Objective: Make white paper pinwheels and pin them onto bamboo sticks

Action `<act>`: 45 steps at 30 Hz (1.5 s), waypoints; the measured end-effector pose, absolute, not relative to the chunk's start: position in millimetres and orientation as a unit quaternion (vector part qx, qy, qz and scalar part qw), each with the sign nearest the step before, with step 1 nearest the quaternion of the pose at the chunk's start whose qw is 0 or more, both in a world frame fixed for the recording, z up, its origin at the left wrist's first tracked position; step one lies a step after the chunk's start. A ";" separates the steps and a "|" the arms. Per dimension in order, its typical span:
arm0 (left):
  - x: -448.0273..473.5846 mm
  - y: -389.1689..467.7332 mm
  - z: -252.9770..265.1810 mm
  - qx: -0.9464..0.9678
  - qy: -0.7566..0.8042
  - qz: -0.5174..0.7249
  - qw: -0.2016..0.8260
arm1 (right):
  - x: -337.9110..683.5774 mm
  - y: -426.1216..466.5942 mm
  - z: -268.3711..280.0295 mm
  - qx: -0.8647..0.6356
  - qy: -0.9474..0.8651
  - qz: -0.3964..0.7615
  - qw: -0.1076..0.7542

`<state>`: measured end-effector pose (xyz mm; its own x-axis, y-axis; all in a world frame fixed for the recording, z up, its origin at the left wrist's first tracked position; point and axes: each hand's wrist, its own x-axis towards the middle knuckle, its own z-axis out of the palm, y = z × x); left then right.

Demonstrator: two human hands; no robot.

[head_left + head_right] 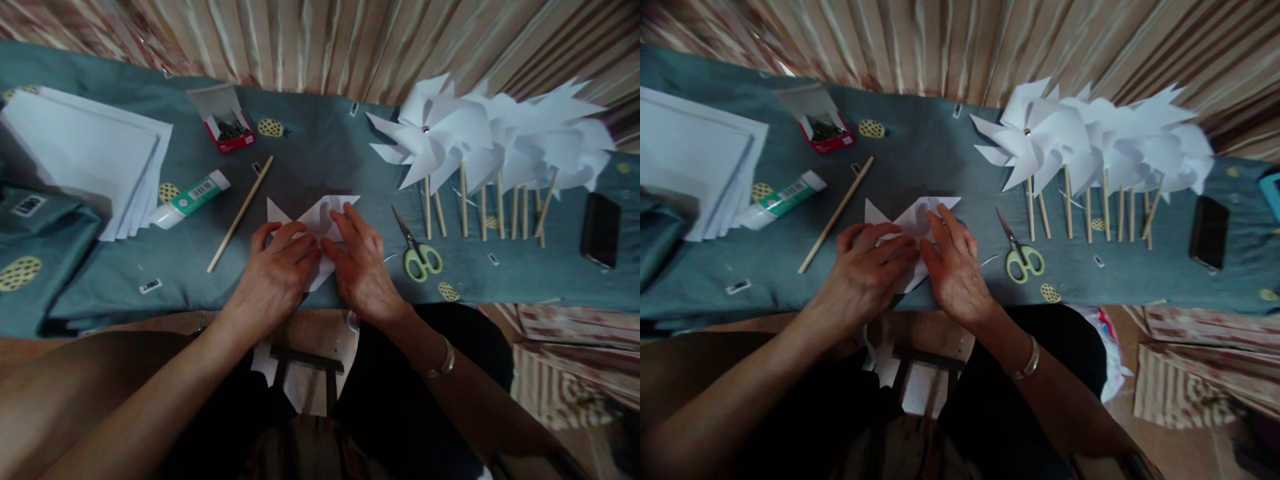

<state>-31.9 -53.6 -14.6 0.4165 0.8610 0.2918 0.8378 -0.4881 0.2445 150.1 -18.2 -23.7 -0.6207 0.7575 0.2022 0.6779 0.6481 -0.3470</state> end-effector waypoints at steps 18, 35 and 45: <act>-32.0 -50.0 -13.7 0.838 0.502 0.215 0.027 | 159.4 -15.1 -17.2 -0.405 -0.886 0.141 0.176; -33.2 -51.5 -13.2 0.830 0.522 0.195 0.035 | 152.3 -15.2 -22.6 -0.404 -0.892 0.121 0.161; -32.5 -50.3 -14.4 0.826 0.517 0.212 0.067 | 144.9 -15.6 -27.9 -0.411 -0.889 0.116 0.168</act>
<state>-32.5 -50.3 -14.4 0.3750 0.8834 0.2809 0.8268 -0.4558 0.3296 144.9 -15.6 -27.9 -0.6063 0.7688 0.2033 0.6906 0.6357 -0.3449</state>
